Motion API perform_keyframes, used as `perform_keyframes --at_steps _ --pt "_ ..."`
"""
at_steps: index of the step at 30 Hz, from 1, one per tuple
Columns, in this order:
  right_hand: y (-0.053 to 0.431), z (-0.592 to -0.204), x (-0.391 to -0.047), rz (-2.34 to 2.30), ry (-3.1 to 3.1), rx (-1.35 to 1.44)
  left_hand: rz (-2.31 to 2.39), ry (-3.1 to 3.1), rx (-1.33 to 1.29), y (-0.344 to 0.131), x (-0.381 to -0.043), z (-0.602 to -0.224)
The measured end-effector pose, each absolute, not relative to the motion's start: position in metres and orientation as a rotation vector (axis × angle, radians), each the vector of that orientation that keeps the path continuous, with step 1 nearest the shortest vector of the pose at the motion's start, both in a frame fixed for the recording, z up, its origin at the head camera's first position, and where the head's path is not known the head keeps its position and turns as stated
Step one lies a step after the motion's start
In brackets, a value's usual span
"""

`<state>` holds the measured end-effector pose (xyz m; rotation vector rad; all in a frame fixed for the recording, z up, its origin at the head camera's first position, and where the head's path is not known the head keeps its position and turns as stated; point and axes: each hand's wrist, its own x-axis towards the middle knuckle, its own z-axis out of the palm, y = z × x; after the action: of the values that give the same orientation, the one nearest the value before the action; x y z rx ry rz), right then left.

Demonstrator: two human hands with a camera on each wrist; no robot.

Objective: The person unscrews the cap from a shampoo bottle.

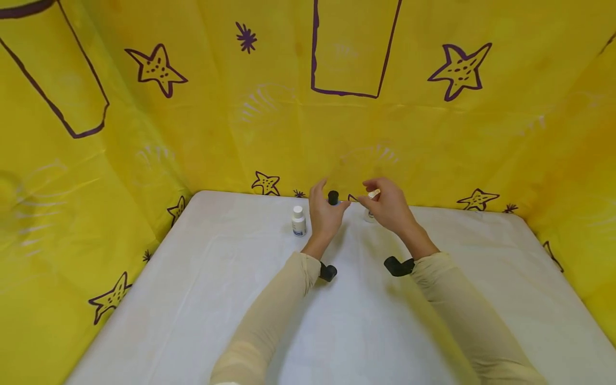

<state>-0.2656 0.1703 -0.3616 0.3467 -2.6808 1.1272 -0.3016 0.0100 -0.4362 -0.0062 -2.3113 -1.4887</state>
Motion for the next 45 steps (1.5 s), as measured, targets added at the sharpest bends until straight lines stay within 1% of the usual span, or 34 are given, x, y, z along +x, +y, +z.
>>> perform_keyframes --at_steps 7,18,25,33,40,45 --pt "0.141 -0.374 -0.278 1.17 -2.664 0.417 -1.529 -2.419 0.109 0.004 -0.305 -0.447" --pt "0.109 -0.398 -0.295 1.221 -2.714 0.344 -1.42 -2.554 0.173 -0.004 -0.311 -0.458" --pt "0.106 -0.401 -0.3 1.166 -2.748 0.347 -1.383 -2.571 0.159 -0.006 -0.313 -0.455" --pt "0.104 -0.4 -0.3 1.143 -2.721 0.249 -1.394 -2.567 0.13 -0.004 -0.311 -0.453" --pt "0.108 -0.398 -0.294 1.116 -2.713 0.182 -1.394 -2.537 0.124 0.003 -0.308 -0.455" --pt "0.109 -0.403 -0.289 1.084 -2.717 0.254 -1.385 -2.541 0.119 0.005 -0.304 -0.457"
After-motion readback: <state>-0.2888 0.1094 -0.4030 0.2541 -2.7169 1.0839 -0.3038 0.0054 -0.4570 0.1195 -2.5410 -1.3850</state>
